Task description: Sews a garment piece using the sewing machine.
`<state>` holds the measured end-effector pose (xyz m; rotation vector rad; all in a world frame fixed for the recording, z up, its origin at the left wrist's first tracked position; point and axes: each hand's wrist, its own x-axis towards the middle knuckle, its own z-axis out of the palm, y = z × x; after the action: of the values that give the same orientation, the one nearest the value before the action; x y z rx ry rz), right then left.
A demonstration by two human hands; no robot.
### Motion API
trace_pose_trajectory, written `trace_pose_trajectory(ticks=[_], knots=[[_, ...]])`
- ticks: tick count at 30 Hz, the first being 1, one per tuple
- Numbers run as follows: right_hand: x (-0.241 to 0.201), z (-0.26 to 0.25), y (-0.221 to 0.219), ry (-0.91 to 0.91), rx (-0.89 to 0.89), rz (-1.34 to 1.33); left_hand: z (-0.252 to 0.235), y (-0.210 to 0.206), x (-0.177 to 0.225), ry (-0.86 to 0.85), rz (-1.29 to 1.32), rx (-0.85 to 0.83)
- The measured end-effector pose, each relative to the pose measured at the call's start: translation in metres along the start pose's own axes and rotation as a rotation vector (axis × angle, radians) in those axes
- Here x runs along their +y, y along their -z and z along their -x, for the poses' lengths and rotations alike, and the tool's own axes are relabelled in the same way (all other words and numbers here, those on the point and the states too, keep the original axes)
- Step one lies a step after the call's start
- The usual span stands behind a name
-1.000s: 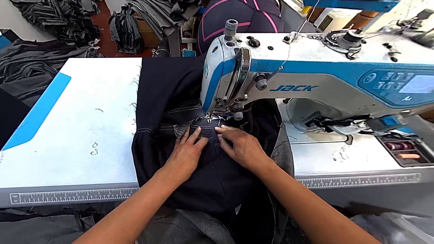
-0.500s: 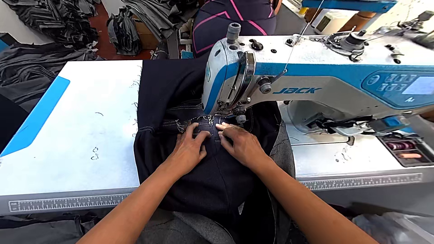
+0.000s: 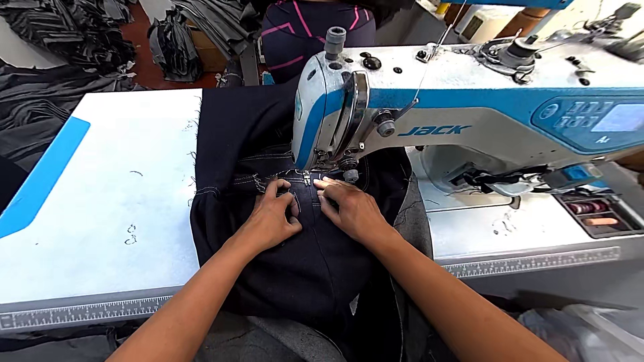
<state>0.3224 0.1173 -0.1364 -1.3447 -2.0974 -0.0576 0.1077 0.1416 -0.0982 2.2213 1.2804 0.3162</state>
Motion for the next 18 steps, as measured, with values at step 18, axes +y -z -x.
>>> trace_pose_trajectory(ticks=[18], knots=[[0.021,-0.031,-0.012,-0.059,0.017,0.052,-0.029,0.002,-0.021,-0.186,0.042,0.201]])
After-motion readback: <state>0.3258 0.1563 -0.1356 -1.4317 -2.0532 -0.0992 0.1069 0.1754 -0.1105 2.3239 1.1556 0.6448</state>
